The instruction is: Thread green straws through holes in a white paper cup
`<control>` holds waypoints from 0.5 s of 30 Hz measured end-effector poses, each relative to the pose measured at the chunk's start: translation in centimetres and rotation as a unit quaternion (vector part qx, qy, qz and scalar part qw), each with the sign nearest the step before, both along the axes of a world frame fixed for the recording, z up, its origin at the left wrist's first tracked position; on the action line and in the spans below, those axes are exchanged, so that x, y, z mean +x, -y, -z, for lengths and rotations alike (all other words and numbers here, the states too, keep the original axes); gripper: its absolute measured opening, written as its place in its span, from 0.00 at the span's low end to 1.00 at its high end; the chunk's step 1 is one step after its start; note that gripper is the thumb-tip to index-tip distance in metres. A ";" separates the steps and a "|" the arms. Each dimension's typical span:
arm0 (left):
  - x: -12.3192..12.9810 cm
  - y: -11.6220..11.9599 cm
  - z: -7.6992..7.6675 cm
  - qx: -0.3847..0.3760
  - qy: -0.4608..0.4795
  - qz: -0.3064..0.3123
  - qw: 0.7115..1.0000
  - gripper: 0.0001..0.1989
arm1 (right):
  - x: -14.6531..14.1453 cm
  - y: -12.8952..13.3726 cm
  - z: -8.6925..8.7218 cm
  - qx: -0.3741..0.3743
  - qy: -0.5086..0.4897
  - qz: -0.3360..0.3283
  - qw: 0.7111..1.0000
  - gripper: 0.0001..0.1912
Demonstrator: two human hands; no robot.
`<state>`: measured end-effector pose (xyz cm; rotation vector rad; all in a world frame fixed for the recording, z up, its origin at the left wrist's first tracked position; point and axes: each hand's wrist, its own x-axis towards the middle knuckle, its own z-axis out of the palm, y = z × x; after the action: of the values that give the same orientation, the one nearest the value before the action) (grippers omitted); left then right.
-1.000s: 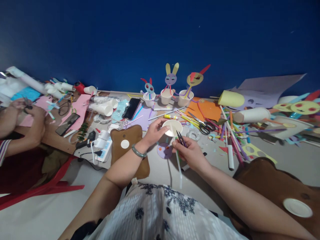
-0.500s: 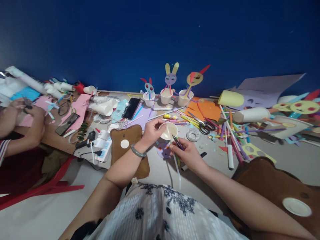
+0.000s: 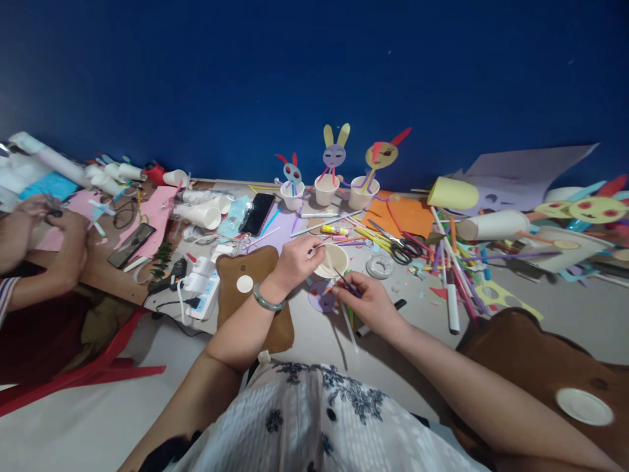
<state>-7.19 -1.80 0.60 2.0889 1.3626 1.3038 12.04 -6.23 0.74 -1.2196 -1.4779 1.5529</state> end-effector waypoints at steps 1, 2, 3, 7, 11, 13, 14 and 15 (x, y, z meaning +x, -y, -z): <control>0.0 0.0 0.0 0.010 -0.013 -0.002 1.000 0.06 | 0.0 0.0 0.0 0.006 0.006 0.000 1.000 0.13; 0.0 0.1 0.0 0.020 -0.024 -0.004 0.999 0.06 | 0.0 0.0 0.0 0.010 0.011 0.001 1.000 0.12; 0.0 0.1 0.0 0.031 -0.034 -0.006 0.999 0.06 | 0.0 0.0 0.0 0.014 0.014 0.003 1.000 0.12; -0.1 0.4 0.0 0.072 -0.053 -0.013 0.996 0.07 | 0.1 0.0 0.4 0.030 0.013 0.005 0.999 0.09; -0.1 0.5 0.1 0.112 -0.049 -0.021 0.992 0.09 | 0.3 0.0 0.6 0.050 0.021 -0.002 0.999 0.08; -0.1 0.6 0.2 0.127 -0.037 -0.024 0.991 0.09 | 0.5 0.0 0.5 0.062 0.031 -0.006 0.998 0.07; -0.2 0.6 0.2 0.131 -0.029 -0.023 0.991 0.08 | 0.5 -0.1 0.4 0.068 0.036 -0.008 0.997 0.07; -0.2 0.6 0.2 0.132 -0.023 -0.021 0.991 0.08 | 0.6 -0.1 0.2 0.073 0.040 -0.010 0.996 0.06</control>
<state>-7.36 -2.43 0.39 2.2843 1.3204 1.5360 12.60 -6.15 0.49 -1.1964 -1.6291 1.3954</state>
